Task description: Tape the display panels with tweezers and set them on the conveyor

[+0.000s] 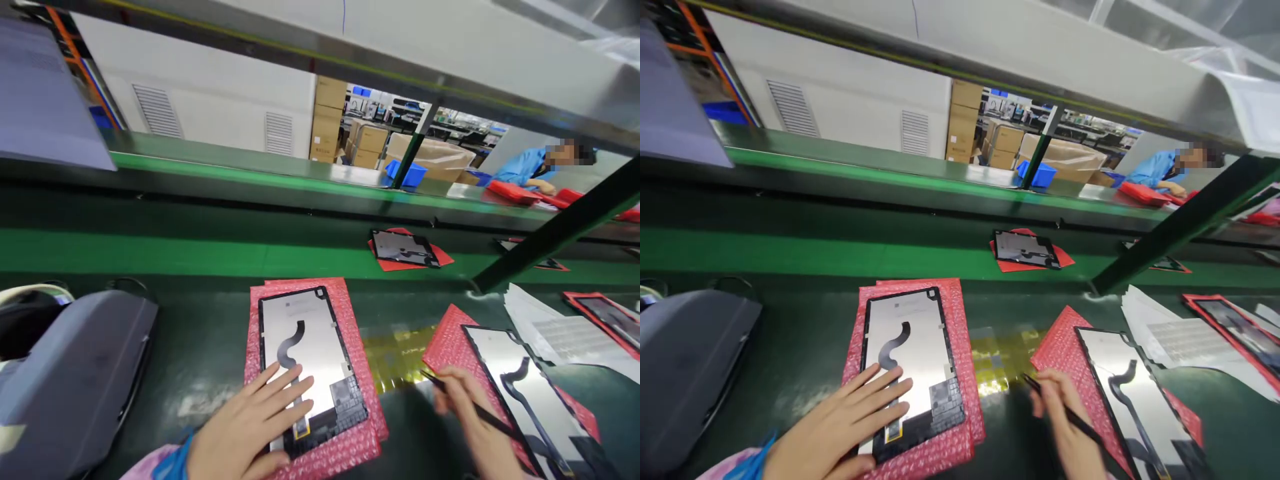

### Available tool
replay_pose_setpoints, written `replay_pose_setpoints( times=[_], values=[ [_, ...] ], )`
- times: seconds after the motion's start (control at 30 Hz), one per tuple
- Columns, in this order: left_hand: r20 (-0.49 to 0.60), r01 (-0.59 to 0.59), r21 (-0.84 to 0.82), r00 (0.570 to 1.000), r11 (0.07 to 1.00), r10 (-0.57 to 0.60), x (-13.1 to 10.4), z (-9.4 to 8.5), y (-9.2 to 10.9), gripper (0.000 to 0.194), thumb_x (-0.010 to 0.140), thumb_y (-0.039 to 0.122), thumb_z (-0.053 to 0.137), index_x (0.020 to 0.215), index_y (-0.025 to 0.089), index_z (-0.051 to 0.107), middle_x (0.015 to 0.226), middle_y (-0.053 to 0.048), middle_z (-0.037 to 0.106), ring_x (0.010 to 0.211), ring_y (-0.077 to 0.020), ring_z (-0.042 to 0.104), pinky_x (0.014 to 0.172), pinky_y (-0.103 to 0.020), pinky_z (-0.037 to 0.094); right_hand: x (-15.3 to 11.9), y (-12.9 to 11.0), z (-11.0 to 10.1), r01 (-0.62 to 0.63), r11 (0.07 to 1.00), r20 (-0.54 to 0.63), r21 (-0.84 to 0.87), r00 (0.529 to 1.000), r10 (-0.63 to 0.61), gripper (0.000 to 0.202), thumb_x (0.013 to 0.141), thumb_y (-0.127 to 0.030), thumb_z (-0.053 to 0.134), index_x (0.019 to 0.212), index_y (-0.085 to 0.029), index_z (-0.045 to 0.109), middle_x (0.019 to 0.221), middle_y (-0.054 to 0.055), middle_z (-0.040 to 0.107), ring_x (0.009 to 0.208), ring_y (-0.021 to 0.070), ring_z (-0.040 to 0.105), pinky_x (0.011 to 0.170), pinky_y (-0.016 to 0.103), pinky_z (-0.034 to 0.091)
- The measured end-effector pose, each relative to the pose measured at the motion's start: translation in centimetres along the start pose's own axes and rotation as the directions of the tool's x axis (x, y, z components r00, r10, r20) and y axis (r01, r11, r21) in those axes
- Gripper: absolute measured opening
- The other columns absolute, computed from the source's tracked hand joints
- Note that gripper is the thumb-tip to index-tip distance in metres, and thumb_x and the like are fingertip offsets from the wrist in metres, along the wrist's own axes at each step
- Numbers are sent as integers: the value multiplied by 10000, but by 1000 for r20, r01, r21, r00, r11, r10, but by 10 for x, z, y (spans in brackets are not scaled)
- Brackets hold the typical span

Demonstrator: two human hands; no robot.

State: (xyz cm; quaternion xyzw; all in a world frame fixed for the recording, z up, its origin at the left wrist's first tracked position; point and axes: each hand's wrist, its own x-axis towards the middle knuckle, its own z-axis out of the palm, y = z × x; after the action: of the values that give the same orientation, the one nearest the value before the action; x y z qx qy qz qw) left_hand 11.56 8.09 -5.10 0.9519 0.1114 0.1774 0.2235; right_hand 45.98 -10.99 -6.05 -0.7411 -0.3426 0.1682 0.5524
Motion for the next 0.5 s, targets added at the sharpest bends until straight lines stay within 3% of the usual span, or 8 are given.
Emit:
replay_pose_setpoints(
  times=[0.1, 0.2, 0.37, 0.5],
  values=[
    [-51, 12, -6, 999, 1000, -12, -2, -5, 1, 493, 1033, 597, 365, 1459, 391, 504, 1478, 12, 576, 1424, -236, 462, 1234, -442, 246, 1, -10, 33, -2, 1000, 73, 25, 997, 0, 348, 877, -587, 664, 832, -243, 634, 628, -17, 618, 540, 172, 598, 538, 290, 531],
    [-74, 63, -47, 995, 997, -66, -5, -9, 2, 447, 1022, 588, 417, 1399, 406, 573, 1453, 22, 602, 1385, -236, 513, 1221, -420, 291, 6, -14, 51, -45, 999, 75, -14, 996, 46, 380, 830, -605, 703, 789, -234, 633, 604, -27, 604, 467, 150, 553, 457, 272, 481],
    [-12, 150, -168, 988, 974, -155, -6, -11, -3, 410, 1015, 571, 446, 1362, 431, 612, 1362, 19, 675, 1351, -262, 547, 1222, -475, 288, 6, -13, 48, -87, 993, 120, -78, 988, 96, 405, 833, -626, 682, 763, -229, 643, 562, -35, 605, 409, 130, 524, 422, 255, 448],
    [131, 116, -164, 987, 980, -95, -3, -20, -10, 435, 982, 469, 581, 1415, 448, 549, 1400, 36, 644, 1375, -262, 522, 1213, -463, 312, 10, -9, 45, -113, 992, 162, -63, 979, 122, 402, 839, -614, 685, 749, -226, 622, 579, -21, 643, 358, 111, 502, 382, 243, 431]
  ],
)
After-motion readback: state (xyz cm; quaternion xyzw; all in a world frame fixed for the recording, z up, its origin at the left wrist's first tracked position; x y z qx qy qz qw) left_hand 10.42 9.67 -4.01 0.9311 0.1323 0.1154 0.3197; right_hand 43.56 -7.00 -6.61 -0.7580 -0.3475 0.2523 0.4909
